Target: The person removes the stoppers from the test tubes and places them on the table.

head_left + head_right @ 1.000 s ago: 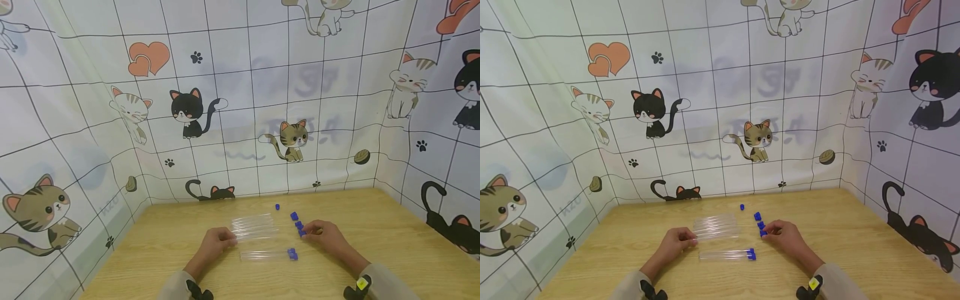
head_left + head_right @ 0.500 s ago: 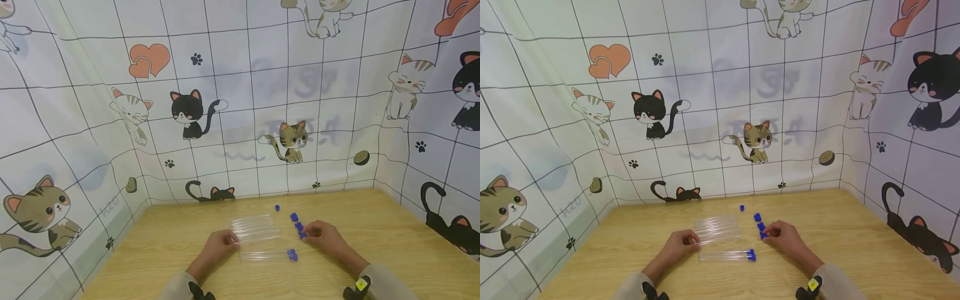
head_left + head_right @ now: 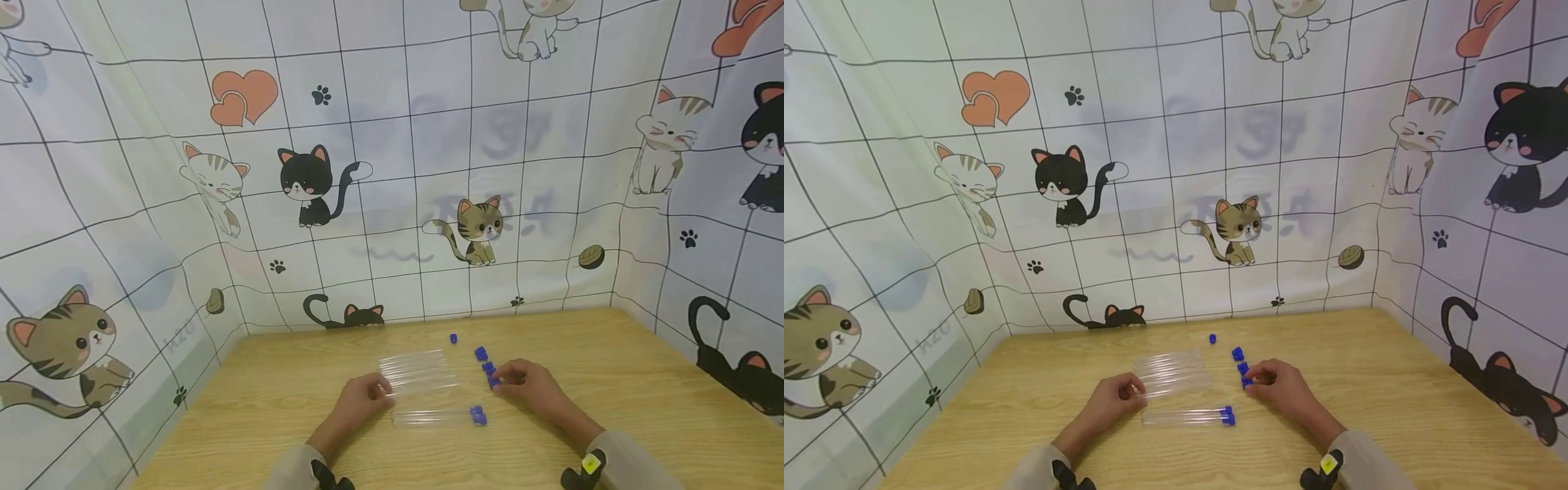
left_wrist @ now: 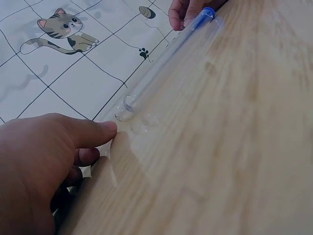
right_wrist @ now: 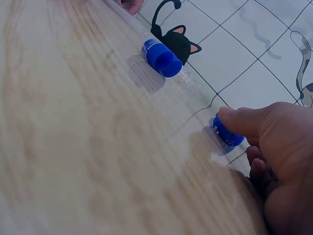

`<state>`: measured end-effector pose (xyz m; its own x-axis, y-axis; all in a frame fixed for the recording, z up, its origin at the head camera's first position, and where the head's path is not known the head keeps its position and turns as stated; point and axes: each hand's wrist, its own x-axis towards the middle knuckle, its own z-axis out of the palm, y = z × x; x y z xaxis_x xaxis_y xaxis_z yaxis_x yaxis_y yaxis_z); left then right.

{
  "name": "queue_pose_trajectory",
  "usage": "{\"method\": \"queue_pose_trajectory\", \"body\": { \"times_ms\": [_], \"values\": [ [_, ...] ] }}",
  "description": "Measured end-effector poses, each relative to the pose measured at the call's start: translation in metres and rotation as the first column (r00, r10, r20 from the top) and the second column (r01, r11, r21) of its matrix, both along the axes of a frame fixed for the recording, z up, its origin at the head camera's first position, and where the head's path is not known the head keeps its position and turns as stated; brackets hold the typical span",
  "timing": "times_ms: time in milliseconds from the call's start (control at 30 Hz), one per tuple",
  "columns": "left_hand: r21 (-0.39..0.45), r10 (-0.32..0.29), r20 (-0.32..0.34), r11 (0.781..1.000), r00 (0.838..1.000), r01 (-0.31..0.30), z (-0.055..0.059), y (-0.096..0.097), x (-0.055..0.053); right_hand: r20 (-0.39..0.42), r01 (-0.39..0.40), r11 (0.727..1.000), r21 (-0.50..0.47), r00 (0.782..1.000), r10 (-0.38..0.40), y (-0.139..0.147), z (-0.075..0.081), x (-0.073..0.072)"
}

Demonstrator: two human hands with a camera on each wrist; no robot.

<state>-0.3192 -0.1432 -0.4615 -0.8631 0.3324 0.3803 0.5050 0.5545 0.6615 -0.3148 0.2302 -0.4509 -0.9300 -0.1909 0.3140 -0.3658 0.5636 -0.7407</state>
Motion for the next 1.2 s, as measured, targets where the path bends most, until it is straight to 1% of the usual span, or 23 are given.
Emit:
{"method": "queue_pose_trajectory", "body": {
  "times_ms": [133,267,400,533,700,800,900,1033,1100,1200],
  "values": [
    [-0.005,0.004,0.005,1.0,1.0,-0.004,0.001,0.0,0.001,0.017,0.003,1.0,-0.027,1.0,-0.002,-0.001,0.001,-0.001],
    [-0.009,0.011,0.004,1.0,1.0,-0.011,0.002,0.001,0.002,0.031,0.029,0.998,-0.052,0.999,-0.027,-0.002,0.002,-0.002],
    [0.006,0.02,0.002,1.0,1.0,-0.02,0.004,0.002,0.004,0.02,0.041,0.996,-0.075,0.999,-0.04,-0.005,0.004,0.0],
    [0.027,0.028,0.0,0.999,1.0,-0.028,0.005,0.002,0.005,0.022,0.024,0.996,-0.091,1.0,-0.022,-0.011,0.006,0.002],
    [0.037,0.026,-0.017,0.999,1.0,-0.025,0.006,0.002,0.005,0.058,0.009,0.994,-0.109,0.998,-0.003,-0.016,0.008,0.004],
    [0.042,0.024,-0.021,0.999,0.999,-0.023,0.007,0.002,0.005,0.077,-0.01,0.994,-0.112,0.997,0.018,-0.017,0.009,0.005],
    [0.051,0.02,-0.007,0.998,1.0,-0.02,0.007,0.002,0.005,0.09,-0.038,0.994,-0.106,0.995,0.048,-0.019,0.01,0.007],
    [0.083,0.0,0.013,0.997,1.0,-0.001,0.007,0.002,0.006,0.077,-0.092,0.99,-0.103,0.992,0.1,-0.02,0.011,0.008],
    [0.105,-0.011,0.037,0.994,0.999,0.007,0.008,0.001,0.006,0.075,-0.122,0.986,-0.111,0.989,0.13,-0.02,0.011,0.008],
    [0.13,-0.021,0.073,0.991,0.997,0.011,0.009,0.001,0.005,0.1,-0.161,0.978,-0.134,0.979,0.175,-0.02,0.012,0.008]
  ]
}}
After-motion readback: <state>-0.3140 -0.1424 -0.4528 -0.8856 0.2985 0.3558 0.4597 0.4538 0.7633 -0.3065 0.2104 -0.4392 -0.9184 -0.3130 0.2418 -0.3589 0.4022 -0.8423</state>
